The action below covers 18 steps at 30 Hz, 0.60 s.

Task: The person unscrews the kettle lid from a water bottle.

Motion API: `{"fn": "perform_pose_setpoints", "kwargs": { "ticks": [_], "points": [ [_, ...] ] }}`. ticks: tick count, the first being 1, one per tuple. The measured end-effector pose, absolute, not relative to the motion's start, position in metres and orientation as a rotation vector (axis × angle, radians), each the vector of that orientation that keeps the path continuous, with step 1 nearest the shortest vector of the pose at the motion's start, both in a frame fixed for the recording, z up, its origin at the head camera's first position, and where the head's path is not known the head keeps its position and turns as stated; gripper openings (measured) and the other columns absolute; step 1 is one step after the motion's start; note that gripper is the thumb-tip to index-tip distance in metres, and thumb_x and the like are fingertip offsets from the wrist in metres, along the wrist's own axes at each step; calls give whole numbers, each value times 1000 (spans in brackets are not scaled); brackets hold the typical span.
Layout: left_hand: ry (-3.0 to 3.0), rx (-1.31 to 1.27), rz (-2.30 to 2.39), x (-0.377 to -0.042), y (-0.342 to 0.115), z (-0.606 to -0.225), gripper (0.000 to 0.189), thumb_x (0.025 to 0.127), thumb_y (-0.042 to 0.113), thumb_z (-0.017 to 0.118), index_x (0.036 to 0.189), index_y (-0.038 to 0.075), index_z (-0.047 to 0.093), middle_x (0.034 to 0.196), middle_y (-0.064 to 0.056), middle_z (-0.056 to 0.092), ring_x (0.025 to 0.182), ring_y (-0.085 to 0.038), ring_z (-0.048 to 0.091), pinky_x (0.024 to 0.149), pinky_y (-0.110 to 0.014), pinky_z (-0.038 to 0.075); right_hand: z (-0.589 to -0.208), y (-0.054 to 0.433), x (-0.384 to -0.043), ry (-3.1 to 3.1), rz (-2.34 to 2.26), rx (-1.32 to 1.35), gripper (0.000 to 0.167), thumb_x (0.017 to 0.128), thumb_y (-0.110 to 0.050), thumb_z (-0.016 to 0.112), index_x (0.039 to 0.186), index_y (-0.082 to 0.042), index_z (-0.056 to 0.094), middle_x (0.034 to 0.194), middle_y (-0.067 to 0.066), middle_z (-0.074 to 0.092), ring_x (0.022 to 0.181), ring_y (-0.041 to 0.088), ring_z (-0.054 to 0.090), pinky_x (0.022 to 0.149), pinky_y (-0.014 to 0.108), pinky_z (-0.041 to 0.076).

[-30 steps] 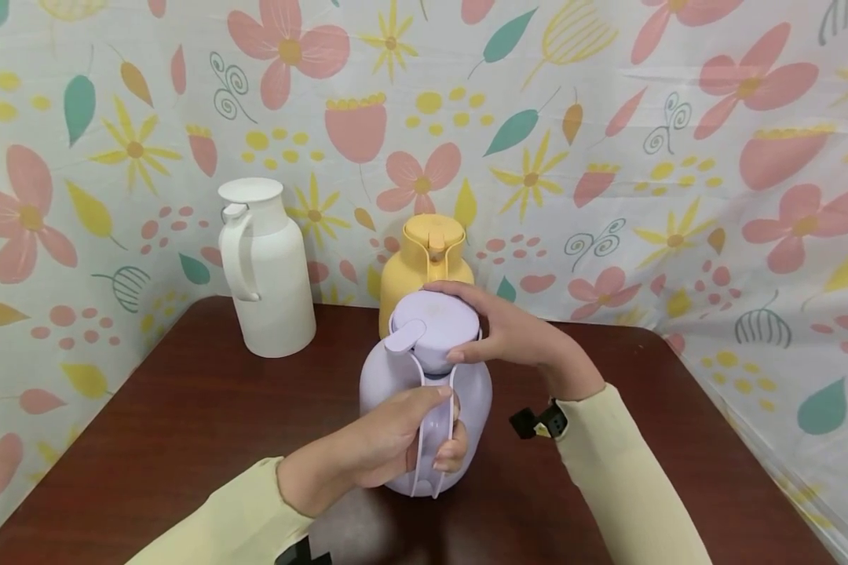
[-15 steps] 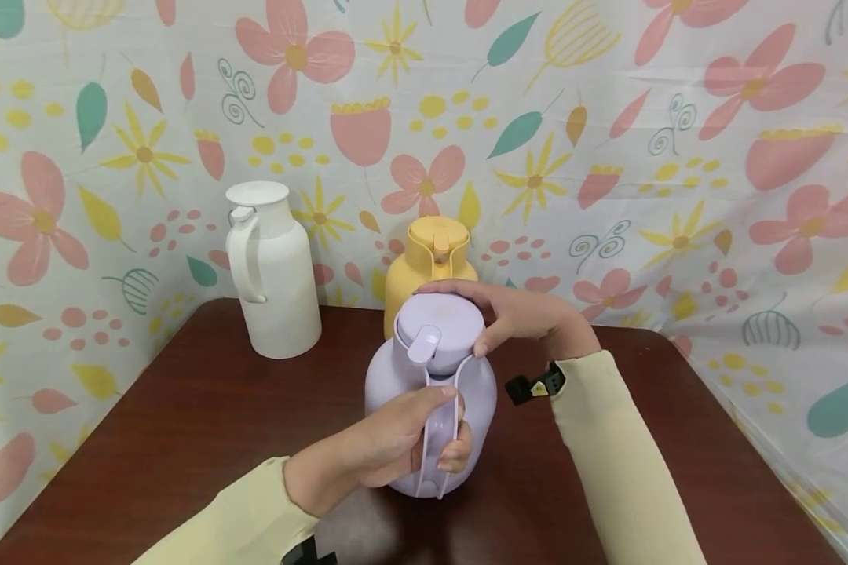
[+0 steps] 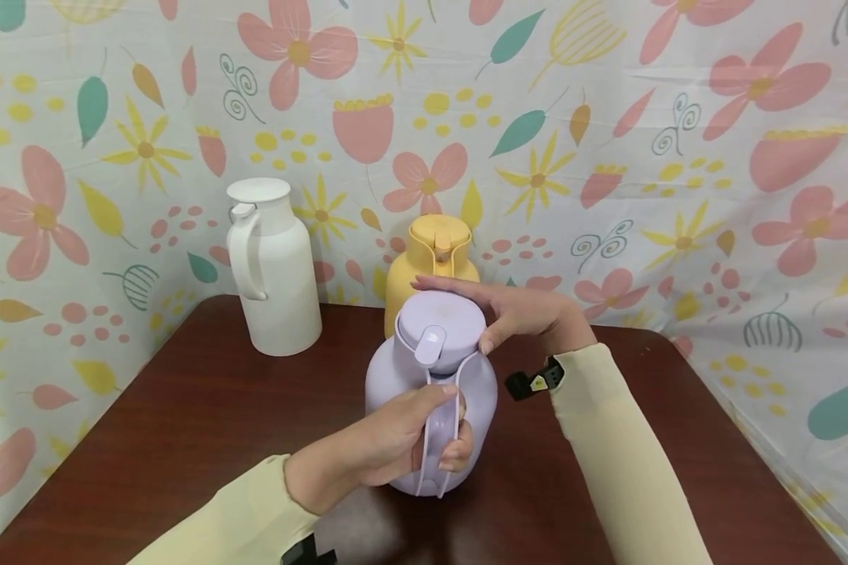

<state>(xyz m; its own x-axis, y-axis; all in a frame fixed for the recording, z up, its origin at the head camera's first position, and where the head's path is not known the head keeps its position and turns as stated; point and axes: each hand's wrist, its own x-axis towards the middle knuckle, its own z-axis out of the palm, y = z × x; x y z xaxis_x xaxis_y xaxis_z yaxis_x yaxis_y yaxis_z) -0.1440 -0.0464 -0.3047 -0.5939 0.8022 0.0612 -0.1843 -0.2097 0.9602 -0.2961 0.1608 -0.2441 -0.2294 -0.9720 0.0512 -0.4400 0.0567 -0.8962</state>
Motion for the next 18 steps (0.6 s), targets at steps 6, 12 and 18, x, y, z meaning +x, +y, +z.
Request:
{"fn": "perform_pose_setpoints", "kwargs": {
  "ticks": [6,12,18],
  "points": [
    [1351,779,1884,-145,-47,-307,41,109,35,19,81,14,39,65,9,47,63,-8,43,65,-23,38,-254,156,-275,1973,-1314,-1319,128,79,-70,74,164,-5,3,173,20,-3,159,34,9,120,19,30],
    [1348,791,1894,-144,-47,-305,42,109,35,22,79,13,41,65,9,48,63,-8,44,65,-23,39,-257,146,-226,2417,-1471,-1004,125,78,-82,64,164,-7,14,172,17,13,156,41,22,121,60,28],
    [1337,790,1901,-145,-47,-306,41,109,34,23,80,13,41,66,9,48,63,-8,44,66,-23,39,-260,136,-195,2739,-1458,-758,101,84,-49,80,160,-5,29,162,19,36,142,37,43,115,58,39]
  ]
}}
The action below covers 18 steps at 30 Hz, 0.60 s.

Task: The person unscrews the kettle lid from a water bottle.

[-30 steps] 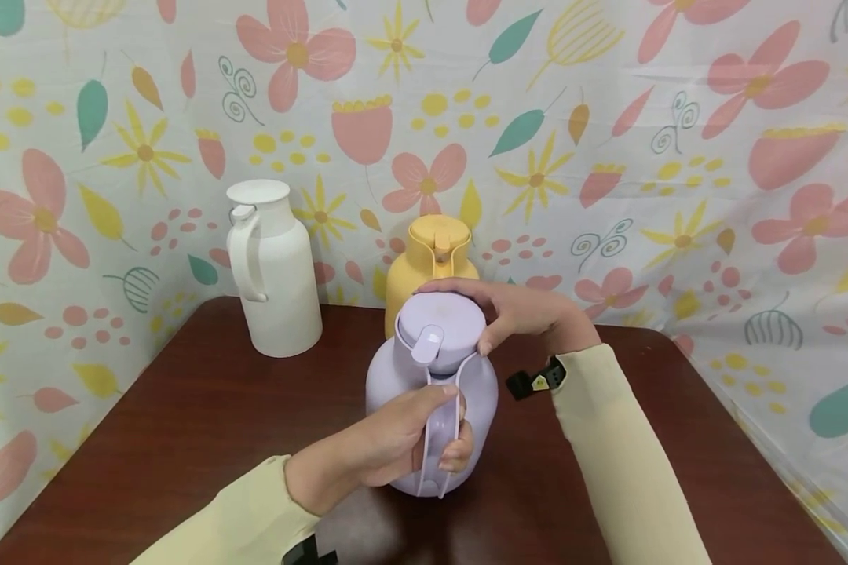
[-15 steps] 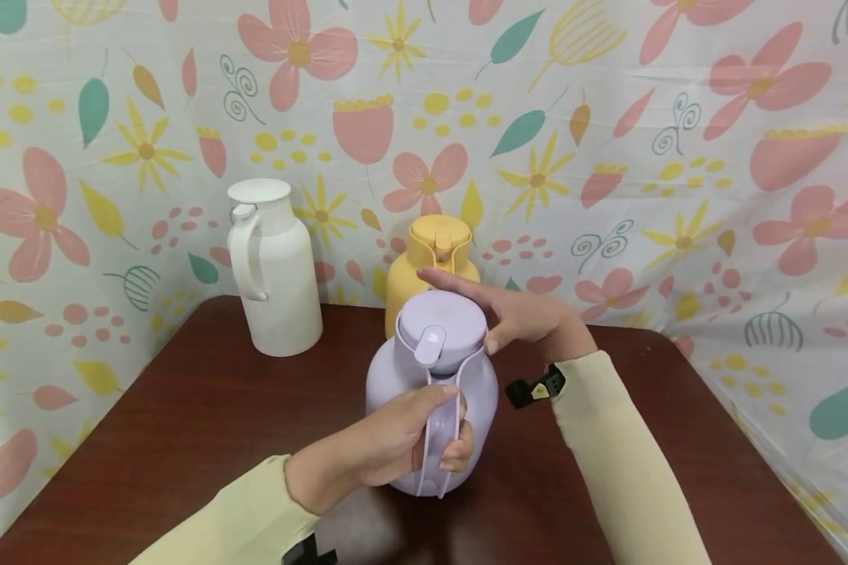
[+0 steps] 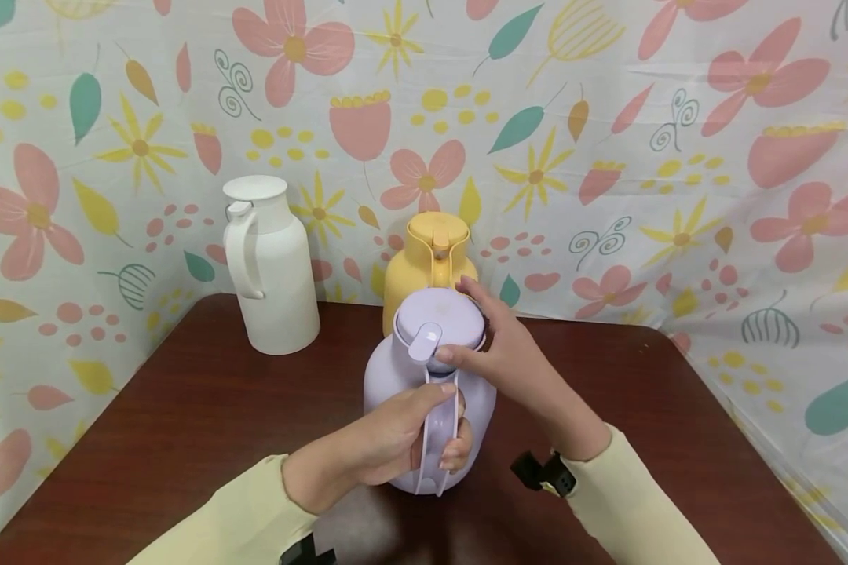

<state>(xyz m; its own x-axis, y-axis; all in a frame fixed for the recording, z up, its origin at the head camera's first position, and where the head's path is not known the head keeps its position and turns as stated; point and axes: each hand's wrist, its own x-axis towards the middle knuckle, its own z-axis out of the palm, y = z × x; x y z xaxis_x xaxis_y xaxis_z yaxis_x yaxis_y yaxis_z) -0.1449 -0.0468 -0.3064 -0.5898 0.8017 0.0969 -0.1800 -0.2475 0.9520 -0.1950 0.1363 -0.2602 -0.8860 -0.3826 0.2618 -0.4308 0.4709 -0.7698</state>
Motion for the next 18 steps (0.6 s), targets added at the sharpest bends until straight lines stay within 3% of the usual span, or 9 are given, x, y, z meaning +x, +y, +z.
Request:
{"fn": "perform_pose_setpoints", "kwargs": {
  "ticks": [6,12,18],
  "points": [
    [1365,765,1894,-144,-47,-305,40,109,34,21,81,14,41,65,10,48,62,-8,45,67,-23,40,-262,131,-190,-2644,1265,602,84,84,-31,82,154,-7,44,158,16,45,143,36,38,114,59,39],
    [1343,789,1912,-143,-47,-306,39,109,33,23,80,14,41,65,9,48,62,-8,44,67,-23,40,-261,140,-200,-2659,1371,763,84,86,-39,81,154,-7,43,155,19,45,138,35,44,111,54,41],
    [1352,771,1900,-144,-47,-306,39,108,33,22,80,14,41,65,9,48,63,-8,44,67,-23,40,-251,155,-219,-2769,1473,1045,90,90,-44,76,159,-7,32,152,21,44,134,33,46,108,40,43]
  ]
}}
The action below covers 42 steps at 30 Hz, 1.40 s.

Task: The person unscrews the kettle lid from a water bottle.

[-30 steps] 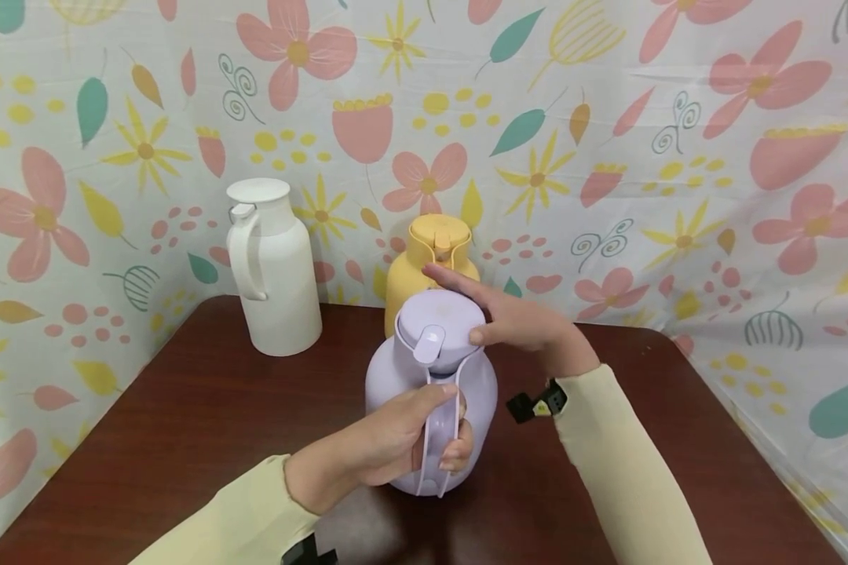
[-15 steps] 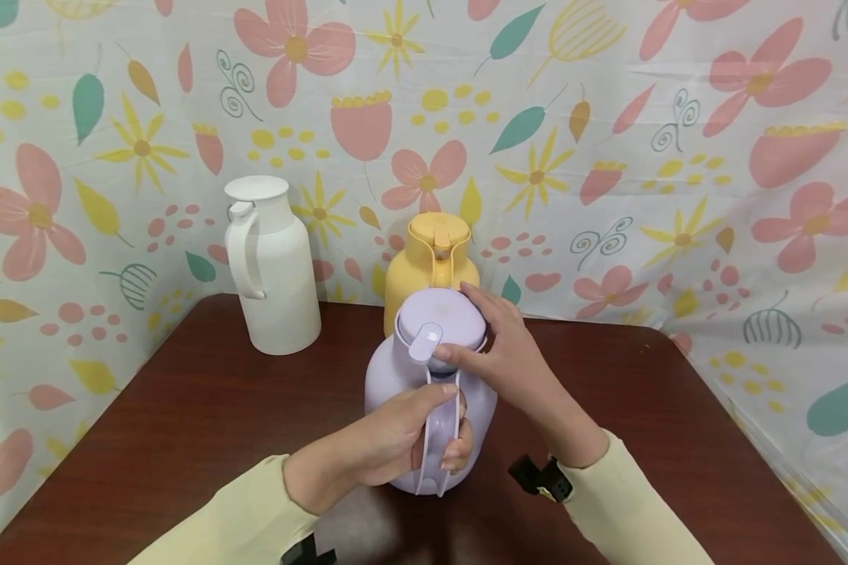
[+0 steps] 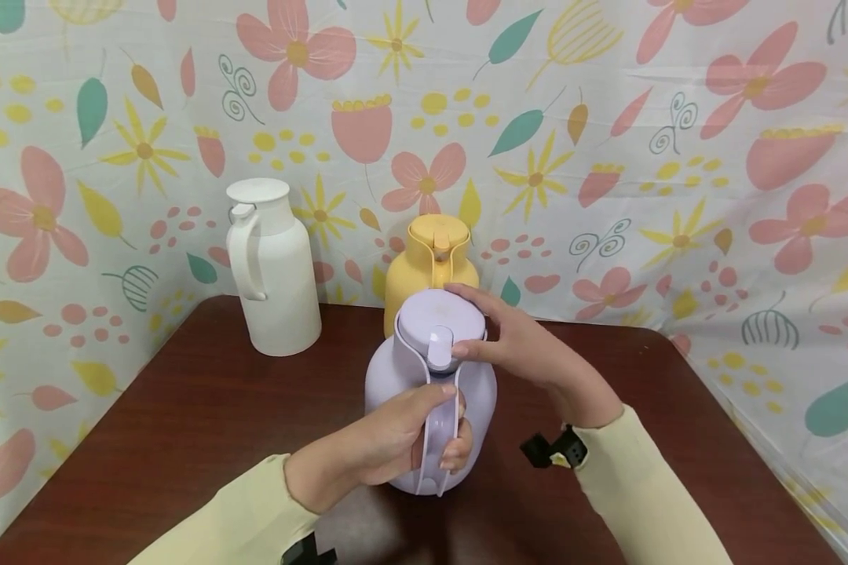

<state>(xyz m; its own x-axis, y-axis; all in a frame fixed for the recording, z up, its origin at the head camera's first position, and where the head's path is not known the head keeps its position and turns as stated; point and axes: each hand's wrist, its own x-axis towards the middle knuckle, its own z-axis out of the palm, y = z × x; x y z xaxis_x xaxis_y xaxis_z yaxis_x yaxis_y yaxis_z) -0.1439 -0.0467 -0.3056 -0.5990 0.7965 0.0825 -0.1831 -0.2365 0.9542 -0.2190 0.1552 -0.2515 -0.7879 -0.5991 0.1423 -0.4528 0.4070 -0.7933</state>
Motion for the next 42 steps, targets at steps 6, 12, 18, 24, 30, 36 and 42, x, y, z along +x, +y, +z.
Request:
{"fn": "perform_pose_setpoints", "kwargs": {
  "ticks": [6,12,18,24,30,36,42],
  "points": [
    [1355,746,1902,-145,-48,-305,37,107,31,21,80,14,40,65,8,47,63,-8,44,68,-24,40,-236,164,-242,2271,-1164,-1048,94,89,-46,76,162,-12,26,153,19,40,136,32,43,104,29,46],
    [1363,729,1901,-145,-49,-305,36,107,30,22,81,14,40,65,7,47,63,-8,44,68,-24,40,-224,167,-261,2128,-1053,-1143,94,90,-40,76,162,-8,23,157,20,38,136,19,43,105,20,45],
    [1375,730,1903,-144,-49,-305,34,107,30,22,82,13,40,65,8,47,63,-8,43,67,-24,40,-219,165,-283,1887,-994,-1232,96,91,-37,76,163,-8,19,155,7,43,137,6,46,111,21,44],
    [1376,762,1896,-144,-47,-305,36,107,31,22,82,12,39,65,8,47,64,-8,44,67,-24,40,-222,165,-302,1697,-1009,-1252,98,90,-36,78,164,-14,18,156,-14,44,141,3,44,113,24,44],
    [1370,765,1899,-143,-47,-306,37,107,32,22,82,12,39,65,8,47,64,-8,44,66,-24,40,-224,162,-310,1599,-993,-1266,98,89,-39,78,164,-22,19,157,-14,44,144,3,43,113,24,44],
    [1373,760,1898,-143,-45,-305,37,107,32,22,81,12,39,65,8,47,63,-8,44,66,-23,40,-236,166,-315,1525,-1052,-1423,93,96,-40,69,166,-23,9,168,-18,22,153,0,27,121,21,33],
    [1391,724,1893,-143,-46,-305,38,106,33,23,79,11,38,64,8,46,63,-9,43,65,-24,39,-253,174,-302,1594,-1317,-1481,101,93,-68,57,166,-21,4,173,-5,15,159,10,15,122,27,32]
  ]
}}
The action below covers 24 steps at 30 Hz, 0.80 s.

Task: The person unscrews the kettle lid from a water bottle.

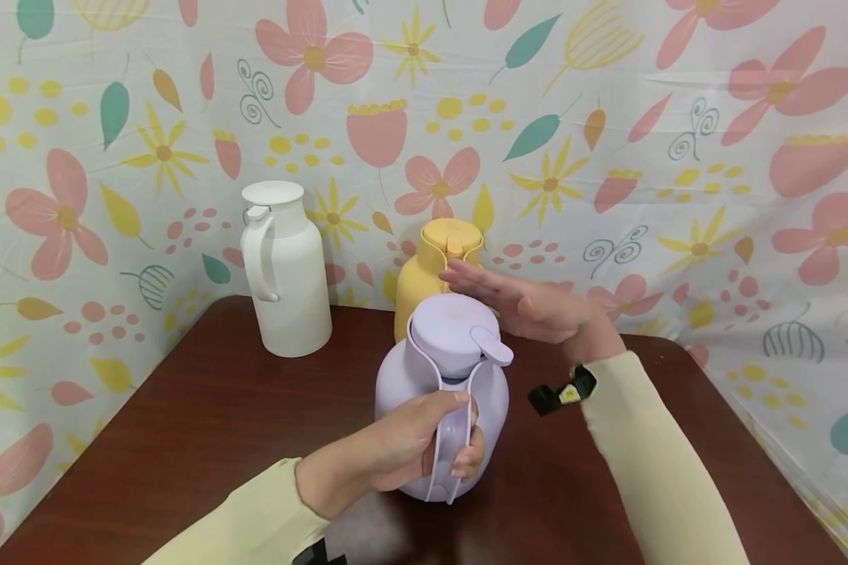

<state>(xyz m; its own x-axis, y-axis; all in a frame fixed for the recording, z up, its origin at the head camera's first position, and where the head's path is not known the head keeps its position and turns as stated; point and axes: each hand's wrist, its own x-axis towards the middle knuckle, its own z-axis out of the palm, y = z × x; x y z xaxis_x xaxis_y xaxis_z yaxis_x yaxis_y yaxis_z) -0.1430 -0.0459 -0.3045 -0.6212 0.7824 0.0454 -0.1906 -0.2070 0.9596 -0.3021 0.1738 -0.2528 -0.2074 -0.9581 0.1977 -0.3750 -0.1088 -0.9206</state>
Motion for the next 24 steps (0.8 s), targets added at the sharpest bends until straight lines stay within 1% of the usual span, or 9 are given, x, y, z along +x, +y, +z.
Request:
{"fn": "perform_pose_setpoints", "kwargs": {
  "ticks": [2,4,6,8,10,12,17,20,24],
  "points": [
    [1394,725,1892,-143,-45,-305,38,106,33,23,79,11,38,64,8,47,63,-9,44,65,-24,40,-262,175,-284,1693,-1474,-1399,109,86,-75,59,166,-23,6,173,0,14,160,16,13,118,28,36],
    [1391,732,1894,-143,-45,-306,38,106,33,23,79,11,38,64,8,47,63,-9,44,65,-24,40,-273,174,-263,1850,-1616,-1337,115,80,-80,61,166,-24,7,173,8,11,160,27,12,114,25,39],
    [1385,742,1896,-143,-46,-306,38,106,33,23,80,11,39,64,8,47,63,-9,45,66,-24,41,-283,169,-242,1988,-1745,-1267,120,78,-79,65,166,-21,8,173,16,9,158,35,12,112,19,38],
    [1382,751,1898,-144,-46,-306,38,107,33,22,80,12,39,64,8,47,63,-8,45,66,-24,41,-291,160,-222,2119,-1856,-1164,123,78,-76,69,165,-15,7,172,21,8,156,39,14,110,13,36],
    [1383,761,1897,-144,-47,-306,38,107,33,21,81,12,40,64,9,47,63,-8,45,66,-24,41,-294,151,-206,2194,-1951,-1035,121,80,-67,75,165,-11,8,172,21,9,153,37,20,108,9,37],
    [1383,764,1897,-145,-47,-305,38,107,33,21,81,12,40,64,9,48,63,-8,45,67,-24,41,-293,144,-195,2256,-2019,-897,116,82,-56,80,164,-8,12,171,17,15,151,29,27,106,7,38],
    [1374,758,1897,-145,-48,-304,38,108,33,21,82,13,41,64,9,48,63,-8,45,67,-24,41,-284,132,-189,2395,-2018,-672,95,86,-27,81,162,-10,26,166,11,33,138,14,41,102,7,40],
    [1379,762,1894,-145,-48,-304,39,108,33,20,81,12,40,64,8,47,63,-8,44,67,-24,40,-279,129,-189,2461,-1949,-571,86,87,-16,78,160,-15,33,163,9,39,138,16,43,100,7,39],
    [1373,769,1887,-144,-48,-305,40,108,34,20,81,12,40,65,8,47,64,-8,45,67,-25,41,-276,133,-191,2528,-1846,-548,79,88,-15,76,158,-17,39,154,12,49,133,23,48,97,12,42]
  ]
}}
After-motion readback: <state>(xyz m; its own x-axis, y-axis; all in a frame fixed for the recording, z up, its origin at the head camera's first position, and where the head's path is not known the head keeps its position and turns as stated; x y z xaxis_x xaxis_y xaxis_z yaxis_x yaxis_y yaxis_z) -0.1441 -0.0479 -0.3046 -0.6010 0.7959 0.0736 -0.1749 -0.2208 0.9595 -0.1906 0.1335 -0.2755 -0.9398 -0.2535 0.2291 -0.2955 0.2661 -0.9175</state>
